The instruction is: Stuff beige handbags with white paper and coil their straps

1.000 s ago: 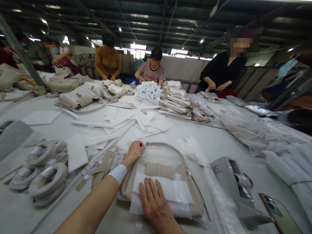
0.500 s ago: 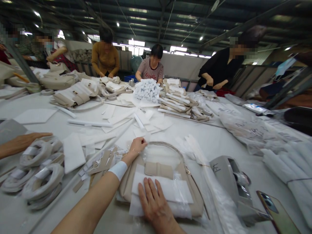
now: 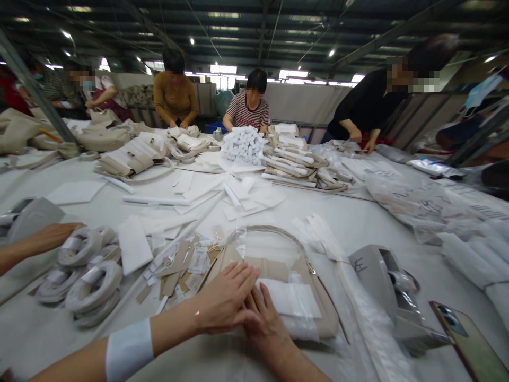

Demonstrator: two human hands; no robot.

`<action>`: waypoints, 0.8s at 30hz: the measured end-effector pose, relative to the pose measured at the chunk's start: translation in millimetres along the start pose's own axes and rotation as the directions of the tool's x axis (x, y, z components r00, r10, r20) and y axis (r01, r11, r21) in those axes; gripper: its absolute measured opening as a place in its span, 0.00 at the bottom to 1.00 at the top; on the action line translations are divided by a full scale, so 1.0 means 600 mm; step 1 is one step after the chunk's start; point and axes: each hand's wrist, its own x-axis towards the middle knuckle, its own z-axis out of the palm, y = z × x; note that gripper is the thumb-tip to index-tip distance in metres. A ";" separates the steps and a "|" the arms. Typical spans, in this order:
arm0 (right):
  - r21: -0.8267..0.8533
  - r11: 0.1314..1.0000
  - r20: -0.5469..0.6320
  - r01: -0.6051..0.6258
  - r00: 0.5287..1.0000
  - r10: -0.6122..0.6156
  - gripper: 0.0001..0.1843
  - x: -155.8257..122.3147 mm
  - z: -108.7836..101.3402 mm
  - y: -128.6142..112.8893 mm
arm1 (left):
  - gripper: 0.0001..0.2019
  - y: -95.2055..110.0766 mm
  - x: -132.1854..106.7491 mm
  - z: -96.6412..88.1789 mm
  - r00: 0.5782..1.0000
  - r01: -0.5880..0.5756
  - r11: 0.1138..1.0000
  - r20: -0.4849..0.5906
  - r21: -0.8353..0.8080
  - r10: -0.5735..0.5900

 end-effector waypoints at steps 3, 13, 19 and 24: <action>-0.003 1.000 0.015 0.007 1.000 -0.007 0.24 0.002 0.001 0.000 | 0.44 0.011 -0.039 0.019 0.997 -0.018 0.987 0.081 0.162 0.005; 0.327 0.939 0.295 -0.111 0.955 0.011 0.44 0.006 -0.031 0.016 | 0.36 -0.034 -0.062 0.062 0.994 -0.048 0.981 0.104 0.187 0.029; 0.377 0.918 0.290 -0.119 0.957 0.005 0.29 0.013 -0.042 0.026 | 0.35 -0.039 -0.065 0.066 0.969 -0.024 0.991 0.247 0.132 -0.010; 0.360 0.927 0.279 -0.102 0.960 -0.003 0.28 0.007 -0.031 0.021 | 0.34 -0.031 -0.061 0.051 0.954 0.032 0.995 0.294 0.091 -0.057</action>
